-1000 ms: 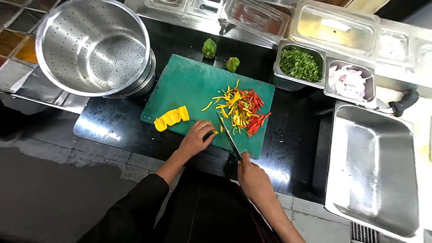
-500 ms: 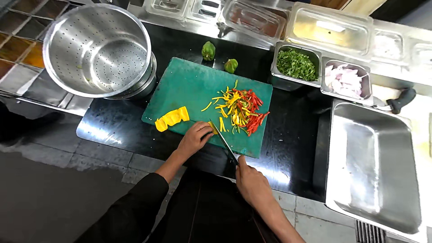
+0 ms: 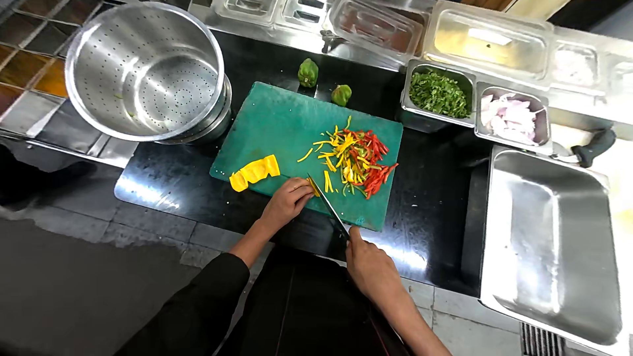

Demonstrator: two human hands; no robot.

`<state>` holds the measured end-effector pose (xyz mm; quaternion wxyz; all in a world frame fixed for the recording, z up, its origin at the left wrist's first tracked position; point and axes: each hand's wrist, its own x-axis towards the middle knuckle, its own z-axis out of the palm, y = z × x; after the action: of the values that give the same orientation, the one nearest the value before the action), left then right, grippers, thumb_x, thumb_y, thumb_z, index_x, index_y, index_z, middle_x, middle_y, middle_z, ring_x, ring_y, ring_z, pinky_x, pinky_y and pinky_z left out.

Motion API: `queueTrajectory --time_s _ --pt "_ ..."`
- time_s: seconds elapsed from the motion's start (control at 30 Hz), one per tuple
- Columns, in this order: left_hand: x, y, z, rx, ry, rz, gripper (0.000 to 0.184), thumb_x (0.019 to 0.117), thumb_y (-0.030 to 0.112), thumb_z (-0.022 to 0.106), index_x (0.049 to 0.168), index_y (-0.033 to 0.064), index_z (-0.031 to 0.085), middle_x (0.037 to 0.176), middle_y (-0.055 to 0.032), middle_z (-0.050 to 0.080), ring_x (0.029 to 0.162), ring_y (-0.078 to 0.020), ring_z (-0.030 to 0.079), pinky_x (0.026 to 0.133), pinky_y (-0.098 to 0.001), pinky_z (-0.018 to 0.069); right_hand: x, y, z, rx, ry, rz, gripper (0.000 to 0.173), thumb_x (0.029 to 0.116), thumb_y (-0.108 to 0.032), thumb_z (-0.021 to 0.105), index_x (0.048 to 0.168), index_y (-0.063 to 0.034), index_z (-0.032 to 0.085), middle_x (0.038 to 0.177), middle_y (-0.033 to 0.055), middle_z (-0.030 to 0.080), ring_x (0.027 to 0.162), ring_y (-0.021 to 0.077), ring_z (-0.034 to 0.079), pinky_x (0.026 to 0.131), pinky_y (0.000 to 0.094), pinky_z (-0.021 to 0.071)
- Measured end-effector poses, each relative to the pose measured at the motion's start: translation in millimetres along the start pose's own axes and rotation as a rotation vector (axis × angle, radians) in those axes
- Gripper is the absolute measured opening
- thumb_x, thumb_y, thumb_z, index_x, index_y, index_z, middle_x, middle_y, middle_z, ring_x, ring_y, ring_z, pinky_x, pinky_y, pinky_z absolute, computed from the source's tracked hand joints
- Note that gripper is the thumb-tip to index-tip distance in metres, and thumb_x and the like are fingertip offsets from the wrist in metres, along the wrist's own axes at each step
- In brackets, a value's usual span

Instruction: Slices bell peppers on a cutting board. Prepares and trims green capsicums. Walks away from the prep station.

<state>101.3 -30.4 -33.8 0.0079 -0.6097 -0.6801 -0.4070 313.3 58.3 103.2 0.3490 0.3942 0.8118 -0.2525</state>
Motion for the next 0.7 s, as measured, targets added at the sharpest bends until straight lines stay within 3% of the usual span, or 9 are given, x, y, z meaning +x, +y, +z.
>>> queueTrajectory --time_s 0.17,0.3,0.47,0.7 --pt "1 0 0 0.003 -0.004 -0.005 0.013 0.0965 0.01 0.067 0.1 0.0019 0.076 0.109 -0.0128 0.072 0.114 -0.0256 0.066 0.105 -0.0354 0.0502 11 -13 -4 -0.012 0.009 0.001 0.035 0.1115 -0.028 0.034 0.141 -0.0126 0.045 0.111 0.0187 0.069 0.106 0.0375 0.069 0.086 0.0532 0.0549" --pt "-2 -1 2 0.018 0.018 0.007 0.012 0.0961 0.012 0.068 0.099 0.0032 0.076 0.106 -0.0113 0.071 0.11 -0.0242 0.066 0.104 -0.0346 0.0499 38 -28 1 0.025 0.14 -0.045 0.031 0.1106 -0.028 0.039 0.137 -0.0133 0.046 0.099 0.0177 0.069 0.094 0.0383 0.071 0.077 0.0533 0.0566" --pt "-2 -3 0 0.003 0.022 -0.001 0.013 0.097 0.012 0.067 0.1 0.0044 0.077 0.105 -0.01 0.072 0.11 -0.0228 0.067 0.103 -0.0335 0.051 30 -9 -2 0.042 0.089 -0.025 0.034 0.1116 -0.03 0.035 0.139 -0.0142 0.047 0.108 0.0187 0.069 0.103 0.0381 0.07 0.084 0.0535 0.0553" --pt "-1 -3 0 0.002 0.02 0.001 0.012 0.0952 0.012 0.069 0.098 0.0034 0.076 0.104 -0.0111 0.072 0.109 -0.0245 0.068 0.104 -0.0359 0.0514 15 -12 1 0.064 0.07 -0.041 0.033 0.1119 -0.032 0.034 0.136 -0.0137 0.048 0.104 0.0171 0.069 0.101 0.0367 0.07 0.084 0.0531 0.055"
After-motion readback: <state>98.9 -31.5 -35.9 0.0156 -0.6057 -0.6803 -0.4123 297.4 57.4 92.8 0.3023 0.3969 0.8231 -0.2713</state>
